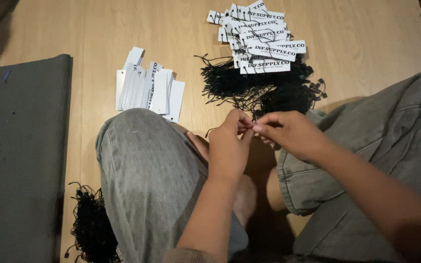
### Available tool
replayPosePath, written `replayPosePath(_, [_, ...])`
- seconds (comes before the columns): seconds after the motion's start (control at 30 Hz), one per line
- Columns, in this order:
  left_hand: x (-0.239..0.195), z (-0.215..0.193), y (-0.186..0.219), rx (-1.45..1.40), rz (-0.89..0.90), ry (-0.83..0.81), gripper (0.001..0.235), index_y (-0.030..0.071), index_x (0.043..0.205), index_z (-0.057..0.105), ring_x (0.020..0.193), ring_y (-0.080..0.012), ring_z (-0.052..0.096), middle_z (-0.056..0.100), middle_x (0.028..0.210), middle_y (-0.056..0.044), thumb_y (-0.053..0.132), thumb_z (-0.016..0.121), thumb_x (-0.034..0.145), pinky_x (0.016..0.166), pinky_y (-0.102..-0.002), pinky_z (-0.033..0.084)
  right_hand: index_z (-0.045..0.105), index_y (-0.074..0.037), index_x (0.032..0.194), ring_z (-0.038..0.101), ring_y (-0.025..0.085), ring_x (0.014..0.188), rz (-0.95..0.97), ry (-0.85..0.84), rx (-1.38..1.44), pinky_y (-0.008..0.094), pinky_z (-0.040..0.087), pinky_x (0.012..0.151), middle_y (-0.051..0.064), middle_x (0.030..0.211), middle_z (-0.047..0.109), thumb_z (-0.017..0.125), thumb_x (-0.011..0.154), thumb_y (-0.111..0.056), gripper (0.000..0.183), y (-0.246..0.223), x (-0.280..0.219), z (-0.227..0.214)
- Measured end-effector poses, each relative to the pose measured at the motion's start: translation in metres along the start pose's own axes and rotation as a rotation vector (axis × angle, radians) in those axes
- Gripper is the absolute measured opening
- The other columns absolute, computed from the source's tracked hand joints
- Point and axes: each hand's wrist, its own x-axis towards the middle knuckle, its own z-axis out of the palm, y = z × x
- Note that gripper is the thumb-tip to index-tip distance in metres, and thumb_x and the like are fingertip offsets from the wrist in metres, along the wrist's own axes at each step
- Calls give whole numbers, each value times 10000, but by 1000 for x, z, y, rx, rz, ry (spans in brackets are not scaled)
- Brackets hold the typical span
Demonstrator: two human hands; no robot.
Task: The person sits on the floor and repeatedly picks up white rectangular tags and black strings. They thread the string through the hole in the tag and tie a knot to secure it, placing the finished items into a pile.
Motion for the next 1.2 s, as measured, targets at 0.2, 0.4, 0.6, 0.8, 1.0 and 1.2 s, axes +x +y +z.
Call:
replayPosePath(0.2, [0, -2, -3, -130, 65, 42, 180, 151, 1000, 608, 946, -243, 783, 803, 947, -34, 68, 721, 887, 875, -379, 583, 775, 32, 1084, 740, 222, 838, 23, 73, 90, 324, 609, 680, 218, 950, 769, 773, 889, -46, 210, -6, -5, 0])
replayPosePath(0.4, [1, -11, 9, -216, -69, 132, 151, 171, 1025, 628, 956, -257, 773, 800, 991, -49, 142, 686, 889, 850, -349, 593, 779, -71, 1185, 752, 229, 881, 7, 122, 7, 325, 621, 738, 193, 978, 772, 720, 940, -66, 252, -2, -4, -3])
replayPosePath(0.6, [61, -22, -46, 49, -173, 352, 188, 138, 1060, 658, 1020, -373, 731, 761, 1047, -122, 229, 669, 895, 839, -474, 584, 758, -45, 1179, 773, 356, 933, -95, 121, -225, 435, 638, 753, 258, 969, 750, 577, 1022, -71, 240, 11, 1, 0])
replayPosePath(0.8, [124, -28, -111, 571, -211, 122, 479, 19, 1309, 638, 1163, -377, 620, 599, 1264, -203, 151, 721, 856, 852, -441, 614, 717, -38, 1193, 749, 410, 977, -141, 91, -272, 503, 629, 818, 250, 967, 703, 473, 1065, -90, 280, 11, 8, -2])
replayPosePath(1.0, [83, -38, -54, 584, -71, 156, 513, -53, 1372, 555, 1244, -435, 506, 578, 1257, -223, 84, 698, 899, 986, -490, 536, 697, -49, 1204, 764, 357, 932, -134, 125, -328, 469, 619, 744, 192, 942, 716, 505, 1068, -146, 254, 16, 8, 1])
replayPosePath(1.2, [100, -31, -73, 532, -133, 219, 353, -43, 1221, 582, 1196, -418, 512, 524, 1225, -233, 36, 689, 895, 925, -459, 571, 737, -63, 1118, 758, 350, 863, -98, 166, -357, 440, 597, 699, 198, 833, 729, 556, 1014, -119, 216, 6, 4, 5])
